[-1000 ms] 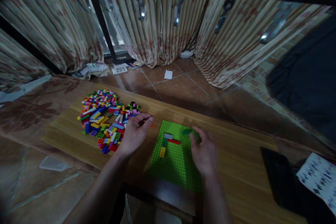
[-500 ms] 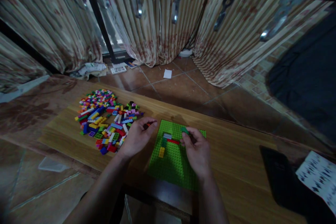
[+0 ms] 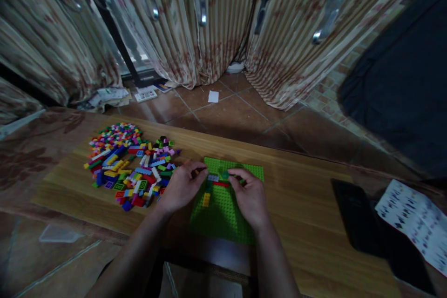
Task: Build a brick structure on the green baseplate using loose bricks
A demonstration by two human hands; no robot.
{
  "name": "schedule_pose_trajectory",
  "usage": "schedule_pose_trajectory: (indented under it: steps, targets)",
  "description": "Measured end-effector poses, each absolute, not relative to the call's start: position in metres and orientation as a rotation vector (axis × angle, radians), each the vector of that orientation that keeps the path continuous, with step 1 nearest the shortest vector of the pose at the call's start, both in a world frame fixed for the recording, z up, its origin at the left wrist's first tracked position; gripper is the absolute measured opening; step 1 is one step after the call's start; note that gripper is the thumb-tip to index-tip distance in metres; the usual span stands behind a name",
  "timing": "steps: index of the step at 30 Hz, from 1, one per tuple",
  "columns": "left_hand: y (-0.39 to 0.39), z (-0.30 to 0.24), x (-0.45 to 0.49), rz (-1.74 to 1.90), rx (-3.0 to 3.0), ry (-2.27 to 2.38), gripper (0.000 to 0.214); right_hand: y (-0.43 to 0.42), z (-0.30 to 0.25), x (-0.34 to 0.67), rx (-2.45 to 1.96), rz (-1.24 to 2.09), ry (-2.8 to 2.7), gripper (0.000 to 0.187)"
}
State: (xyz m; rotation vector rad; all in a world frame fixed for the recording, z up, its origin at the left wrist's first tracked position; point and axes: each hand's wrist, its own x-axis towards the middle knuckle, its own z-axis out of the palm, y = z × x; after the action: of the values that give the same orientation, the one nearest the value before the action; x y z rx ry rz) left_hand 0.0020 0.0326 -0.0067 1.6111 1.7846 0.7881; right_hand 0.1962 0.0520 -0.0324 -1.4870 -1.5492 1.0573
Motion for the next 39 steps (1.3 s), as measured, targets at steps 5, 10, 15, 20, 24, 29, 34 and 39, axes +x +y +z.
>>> schedule_pose_trajectory:
  steps: [5, 10, 15, 20, 24, 29, 34, 39]
  targets:
    - [0.033, -0.008, 0.006, 0.737, 1.660, 1.801, 0.023, 0.052, -0.039, 0.196, -1.462, 1.068, -1.680, 0.023]
    - [0.033, -0.009, 0.009, 0.697, 1.686, 1.791, 0.022, 0.051, -0.034, 0.197, -1.448, 1.053, -1.743, 0.020]
    - [0.033, -0.011, 0.011, 0.668, 1.700, 1.815, 0.020, 0.049, -0.027, 0.193, -1.454, 0.936, -1.763, 0.020]
    - [0.034, -0.012, 0.012, 0.668, 1.720, 1.821, 0.019, 0.051, -0.028, 0.187, -1.445, 0.860, -1.828, 0.019]
    - [0.034, -0.012, 0.012, 0.644, 1.745, 1.812, 0.018, 0.054, -0.030, 0.184, -1.488, 0.840, -1.829, 0.019]
    - [0.033, -0.012, 0.013, 0.609, 1.782, 1.823, 0.019, 0.056, -0.029, 0.181, -1.561, 0.834, -1.846, 0.019]
    - [0.032, -0.009, 0.016, 0.539, 1.776, 1.861, 0.020, 0.060, -0.025, 0.177, -1.657, 0.761, -1.913, 0.018]
    - [0.033, -0.008, 0.020, 0.520, 1.771, 1.908, 0.021, 0.063, -0.021, 0.172, -1.755, 0.724, -1.964, 0.018]
